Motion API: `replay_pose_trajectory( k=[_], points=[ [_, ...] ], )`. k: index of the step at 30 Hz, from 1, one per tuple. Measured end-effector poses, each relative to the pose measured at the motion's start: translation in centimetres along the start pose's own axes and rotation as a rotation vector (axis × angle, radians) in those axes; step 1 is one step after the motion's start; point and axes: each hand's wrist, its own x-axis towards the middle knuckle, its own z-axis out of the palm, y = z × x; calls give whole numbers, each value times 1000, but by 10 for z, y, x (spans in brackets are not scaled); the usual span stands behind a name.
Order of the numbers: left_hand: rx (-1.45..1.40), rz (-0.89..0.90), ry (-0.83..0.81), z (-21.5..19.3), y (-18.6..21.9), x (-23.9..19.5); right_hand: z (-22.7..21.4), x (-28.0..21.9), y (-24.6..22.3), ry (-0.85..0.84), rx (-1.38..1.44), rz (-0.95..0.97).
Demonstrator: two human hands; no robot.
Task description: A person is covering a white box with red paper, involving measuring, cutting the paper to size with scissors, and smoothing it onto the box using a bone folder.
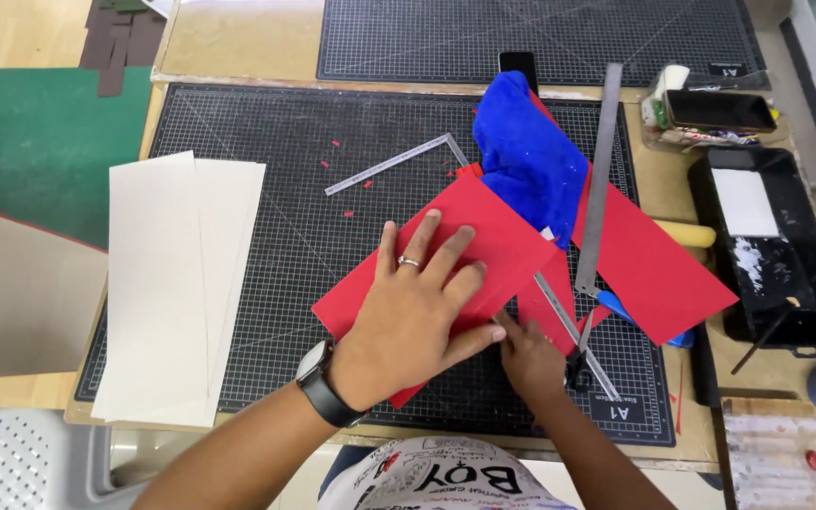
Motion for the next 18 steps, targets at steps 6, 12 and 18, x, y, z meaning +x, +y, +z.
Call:
replay_pose_trajectory(
  k=[6, 12, 18],
  points=[
    [6, -25, -6, 3, 1, 1, 1, -46, -30, -56, 27, -14],
    [18, -21, 1, 5, 0, 0, -14, 10, -19, -61, 33, 87],
    [24, -43, 28, 3, 3, 3, -6, -67, -50, -189, 74, -85]
  ],
)
